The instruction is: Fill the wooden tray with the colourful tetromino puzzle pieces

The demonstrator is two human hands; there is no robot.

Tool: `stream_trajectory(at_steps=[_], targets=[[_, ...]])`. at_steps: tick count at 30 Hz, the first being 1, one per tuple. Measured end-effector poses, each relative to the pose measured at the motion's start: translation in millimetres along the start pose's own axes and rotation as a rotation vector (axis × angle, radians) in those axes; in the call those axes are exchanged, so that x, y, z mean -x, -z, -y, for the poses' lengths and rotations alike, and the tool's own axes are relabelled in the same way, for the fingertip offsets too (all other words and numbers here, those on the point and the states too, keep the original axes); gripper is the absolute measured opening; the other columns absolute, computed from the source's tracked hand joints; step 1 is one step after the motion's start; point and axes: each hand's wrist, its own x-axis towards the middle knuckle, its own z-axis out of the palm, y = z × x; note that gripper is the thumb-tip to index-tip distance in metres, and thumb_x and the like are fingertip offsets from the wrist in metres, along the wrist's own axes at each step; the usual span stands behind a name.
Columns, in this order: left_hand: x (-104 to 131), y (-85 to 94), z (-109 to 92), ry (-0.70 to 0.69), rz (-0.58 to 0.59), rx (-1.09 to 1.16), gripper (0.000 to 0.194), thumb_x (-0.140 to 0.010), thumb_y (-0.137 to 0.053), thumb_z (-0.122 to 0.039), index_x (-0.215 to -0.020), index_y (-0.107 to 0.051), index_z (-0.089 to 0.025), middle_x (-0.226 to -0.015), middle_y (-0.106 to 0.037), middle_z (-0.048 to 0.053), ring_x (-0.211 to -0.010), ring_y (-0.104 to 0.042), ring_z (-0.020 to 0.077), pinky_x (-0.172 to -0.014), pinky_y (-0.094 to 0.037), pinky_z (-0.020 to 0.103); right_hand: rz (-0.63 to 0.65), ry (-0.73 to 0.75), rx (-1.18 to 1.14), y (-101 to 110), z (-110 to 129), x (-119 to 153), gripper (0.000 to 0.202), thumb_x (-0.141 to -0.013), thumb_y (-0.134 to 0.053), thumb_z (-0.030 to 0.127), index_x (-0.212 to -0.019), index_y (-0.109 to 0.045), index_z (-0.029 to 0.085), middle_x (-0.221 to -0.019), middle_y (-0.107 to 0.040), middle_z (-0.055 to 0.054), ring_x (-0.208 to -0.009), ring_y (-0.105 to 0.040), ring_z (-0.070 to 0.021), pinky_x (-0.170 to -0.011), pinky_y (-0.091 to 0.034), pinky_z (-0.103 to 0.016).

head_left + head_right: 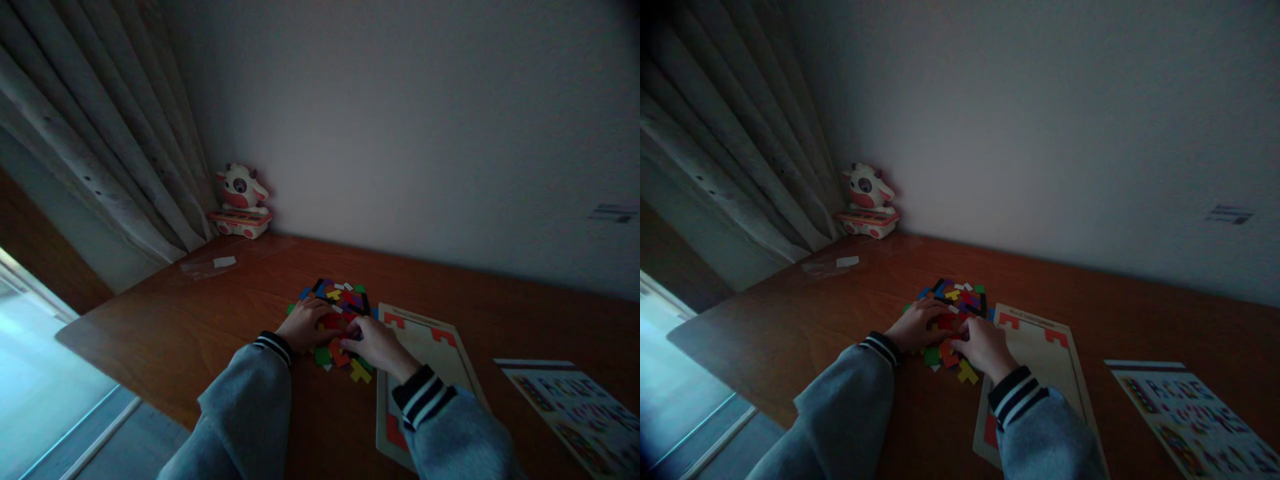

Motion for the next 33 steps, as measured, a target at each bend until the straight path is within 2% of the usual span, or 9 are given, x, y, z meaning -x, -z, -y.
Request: stream_trajectory(at_steps=[6,13,19,23,29,33], targets=[[-1.1,-5.0,6.1,0.009,-0.02,0.0,0.041,-0.086,-0.067,-0.049,-0.118,-0.068,-0.022,-0.12,-0.069,0.009,-0.113,-0.061,0.0278,-0.1,-0.045,0.043,0.03,0.006,-0.026,-2.2,-5.4,-5.9,0.026,-0.073,-0.079,0.033,-0.093,-0.071,0.02,-0.099,-0.074,-0.006,-0.094,-0.069,-0.0224,-0.076,-0.045,-0.029],[-1.4,-1.8,2.4,0.038,-0.045,0.05,0.042,-0.08,-0.074,-0.04,-0.118,-0.068,-0.022,-0.116,-0.07,0.009,-0.109,-0.063,0.0257,-0.098,-0.048,0.039,0.051,0.013,-0.079,-2.5,-1.6,-3.2,0.022,-0.069,-0.08,0.028,-0.088,-0.071,0.02,-0.094,-0.075,-0.005,-0.089,-0.069,-0.0218,-0.071,-0.045,-0.028],[-0.6,-0.8,1.4,0.038,-0.053,0.097,0.038,-0.082,-0.072,-0.038,-0.117,-0.068,-0.022,-0.117,-0.069,0.008,-0.107,-0.065,0.024,-0.096,-0.05,0.036,-0.019,0.032,-0.141,-2.8,-10.0,-9.8,0.016,-0.08,-0.07,0.024,-0.095,-0.067,0.021,-0.091,-0.074,-0.003,-0.084,-0.069,-0.0166,-0.068,-0.046,-0.024],[-0.9,-0.5,0.6,0.035,-0.047,0.122,0.033,-0.086,-0.069,-0.042,-0.114,-0.07,-0.024,-0.115,-0.07,0.007,-0.106,-0.066,0.023,-0.096,-0.051,0.035,-0.09,0.008,-0.129,2.3,-22.5,-21.0,0.023,-0.085,-0.065,0.021,-0.108,-0.065,0.02,-0.093,-0.075,-0.005,-0.086,-0.07,-0.0169,-0.071,-0.047,-0.025],[-2.3,-4.7,2.8,-0.006,-0.086,0.137,0.025,-0.087,-0.069,-0.039,-0.104,-0.072,-0.021,-0.116,-0.069,0.009,-0.106,-0.066,0.0228,-0.096,-0.051,0.035,-0.094,0.018,-0.062,1.8,-25.5,-26.3,0.026,-0.083,-0.069,0.027,-0.108,-0.069,0.021,-0.092,-0.075,-0.003,-0.086,-0.07,-0.018,-0.07,-0.045,-0.026],[-2.7,-7.4,3.9,-0.024,-0.096,0.176,0.024,-0.085,-0.071,-0.035,-0.104,-0.072,-0.02,-0.117,-0.068,0.009,-0.107,-0.066,0.0218,-0.097,-0.052,0.035,-0.114,0.001,-0.013,-0.9,-22.0,-28.8,0.03,-0.079,-0.073,0.036,-0.105,-0.07,0.021,-0.09,-0.074,-0.004,-0.084,-0.069,-0.0202,-0.067,-0.043,-0.027]])
